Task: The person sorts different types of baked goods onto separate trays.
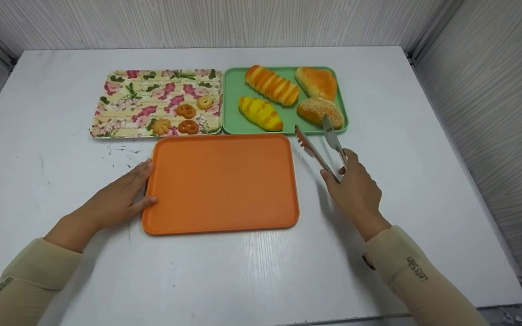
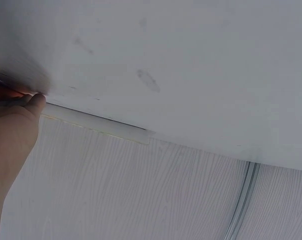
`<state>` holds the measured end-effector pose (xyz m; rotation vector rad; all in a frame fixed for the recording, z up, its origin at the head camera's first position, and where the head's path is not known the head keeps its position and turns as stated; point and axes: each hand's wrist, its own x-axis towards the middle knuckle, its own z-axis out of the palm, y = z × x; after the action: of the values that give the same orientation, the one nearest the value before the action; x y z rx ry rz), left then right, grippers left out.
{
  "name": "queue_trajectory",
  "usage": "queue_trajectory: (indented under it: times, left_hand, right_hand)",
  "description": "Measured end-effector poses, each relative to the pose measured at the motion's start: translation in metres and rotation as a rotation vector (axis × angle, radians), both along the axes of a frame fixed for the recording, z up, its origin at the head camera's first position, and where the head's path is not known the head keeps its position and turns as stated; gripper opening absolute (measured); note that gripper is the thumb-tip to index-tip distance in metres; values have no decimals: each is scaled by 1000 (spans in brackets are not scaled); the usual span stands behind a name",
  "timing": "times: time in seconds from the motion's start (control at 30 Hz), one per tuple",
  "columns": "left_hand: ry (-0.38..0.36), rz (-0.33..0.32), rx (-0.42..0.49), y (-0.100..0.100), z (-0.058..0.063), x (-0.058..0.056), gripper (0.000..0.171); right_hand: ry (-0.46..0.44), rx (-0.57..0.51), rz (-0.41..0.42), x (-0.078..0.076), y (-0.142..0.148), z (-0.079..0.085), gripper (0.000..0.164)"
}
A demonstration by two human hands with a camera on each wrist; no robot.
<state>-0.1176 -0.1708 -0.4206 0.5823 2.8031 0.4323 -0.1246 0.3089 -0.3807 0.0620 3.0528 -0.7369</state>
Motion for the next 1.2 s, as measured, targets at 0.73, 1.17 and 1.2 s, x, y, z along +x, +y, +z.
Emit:
queue_trajectory:
  times: [0.73, 1.17, 1.2]
  left_hand:
    - [-39, 11, -14, -2, 1, 1, 84]
    - [-57, 16, -19, -3, 0, -1, 85]
    - [-59, 16, -20, -3, 0, -1, 85]
  right_hand:
    - [-94, 178, -14, 1, -7, -9, 83]
    - [-120, 211, -11, -1, -6, -12, 96]
    - [-125, 208, -13, -1, -6, -12, 99]
